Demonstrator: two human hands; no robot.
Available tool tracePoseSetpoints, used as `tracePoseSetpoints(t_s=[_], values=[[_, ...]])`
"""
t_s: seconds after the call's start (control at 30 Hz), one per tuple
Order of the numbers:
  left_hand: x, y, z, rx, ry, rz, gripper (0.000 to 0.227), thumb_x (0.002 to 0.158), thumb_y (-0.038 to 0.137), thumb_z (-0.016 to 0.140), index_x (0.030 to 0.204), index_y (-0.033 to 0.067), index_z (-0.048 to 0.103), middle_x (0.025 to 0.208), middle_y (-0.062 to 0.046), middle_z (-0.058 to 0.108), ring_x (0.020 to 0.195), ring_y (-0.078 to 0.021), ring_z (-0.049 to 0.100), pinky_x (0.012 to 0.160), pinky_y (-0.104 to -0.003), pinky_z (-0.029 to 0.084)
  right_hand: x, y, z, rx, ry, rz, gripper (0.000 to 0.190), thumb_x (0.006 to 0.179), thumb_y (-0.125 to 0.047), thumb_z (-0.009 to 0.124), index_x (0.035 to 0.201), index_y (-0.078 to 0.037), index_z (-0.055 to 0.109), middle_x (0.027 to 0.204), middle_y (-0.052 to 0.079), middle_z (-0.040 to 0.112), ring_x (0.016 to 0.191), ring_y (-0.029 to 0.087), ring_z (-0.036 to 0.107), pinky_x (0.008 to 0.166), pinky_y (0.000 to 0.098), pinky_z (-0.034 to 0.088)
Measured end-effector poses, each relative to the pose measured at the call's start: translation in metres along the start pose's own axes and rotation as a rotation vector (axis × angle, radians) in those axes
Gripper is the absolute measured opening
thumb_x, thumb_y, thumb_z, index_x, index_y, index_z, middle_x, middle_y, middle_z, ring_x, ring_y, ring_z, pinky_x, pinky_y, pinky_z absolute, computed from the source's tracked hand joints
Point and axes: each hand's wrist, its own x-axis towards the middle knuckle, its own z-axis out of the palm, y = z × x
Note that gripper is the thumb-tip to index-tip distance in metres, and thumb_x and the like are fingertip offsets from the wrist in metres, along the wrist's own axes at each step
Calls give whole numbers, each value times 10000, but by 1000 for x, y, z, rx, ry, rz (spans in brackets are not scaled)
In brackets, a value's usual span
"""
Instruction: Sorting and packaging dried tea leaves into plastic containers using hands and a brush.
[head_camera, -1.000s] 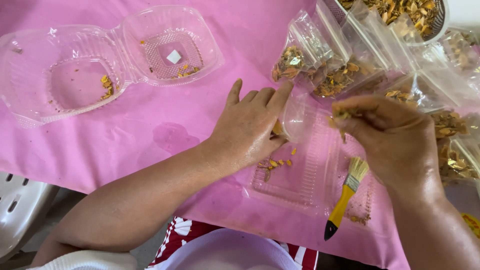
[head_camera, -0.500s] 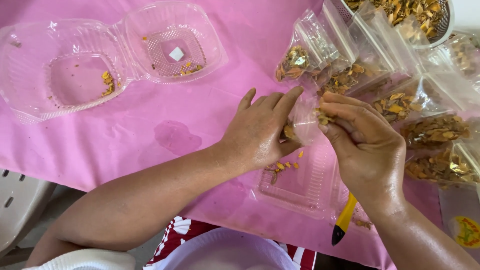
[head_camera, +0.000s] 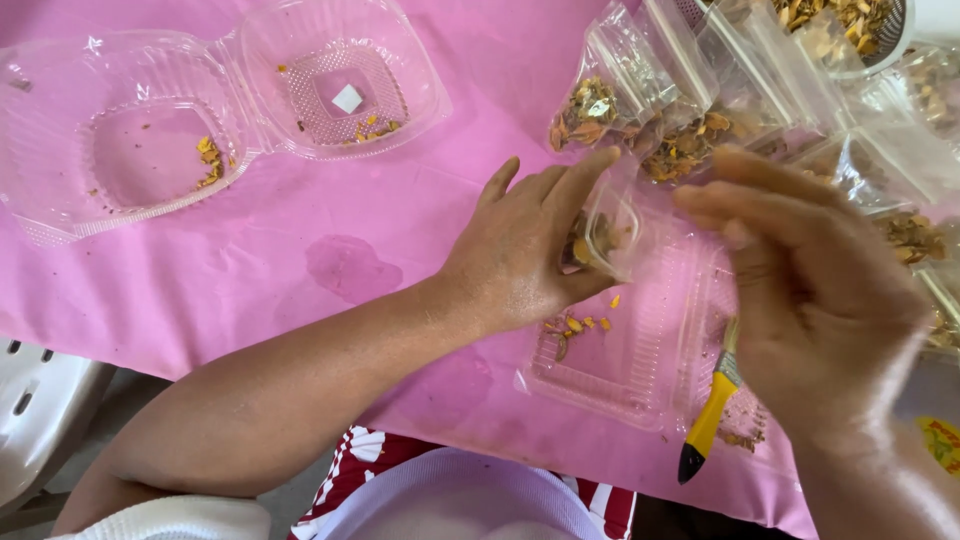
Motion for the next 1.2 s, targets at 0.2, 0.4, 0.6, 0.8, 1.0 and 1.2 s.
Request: tracePoseSetpoints(t_s=[0.2,0.4,0.6,0.8,1.0,1.2], values=[[4,7,-19,-10,52,9,1031,834,446,928,1529,107,246,1532,-99,555,1342,-292,615,1159,-693,308,-6,25,10,-220,-526,853,452,903,-231,707,1350,-169,680,1313,102,707,1036,249,725,850,444,640],[1,-5,-5,205,69,55,1158,784,456,948,1574,102,179,1378,-60,631,1235,-233,644,1174,-654,350,-79,76,52,-237,-674,279,639,867,-292,738,1397,17,562,1382,196,624,1240,393,551,1082,493,433],[1,-9,-3,248,81,57,1226,739,516,988,1577,93,199,1227,-8,650,1119,-204,650,1163,-641,383,-87,52,65,10,-529,203,470,936,-66,626,1403,-32,575,1370,139,629,1287,277,603,1121,417,488],[2,-3,-8,228,67,44,1159,710,478,991,1527,87,268,1218,-38,660,1123,-233,671,1137,-657,380,-85,56,73,-57,-485,-62,365,758,165,589,1024,-20,756,1111,144,670,1040,322,613,1028,454,519],[2,-3,-7,225,56,37,1209,681,530,1013,1527,112,257,1314,-47,647,1189,-244,664,1150,-669,353,-85,55,63,-93,-542,-86,242,799,53,640,927,-115,759,1141,125,680,1082,330,604,973,490,496],[1,-4,-7,254,62,46,1123,731,461,960,1535,100,265,1257,-34,650,1181,-231,659,1145,-668,369,-90,74,57,-183,-564,-99,179,837,-6,683,999,-23,758,1141,183,695,1088,363,599,965,487,539]])
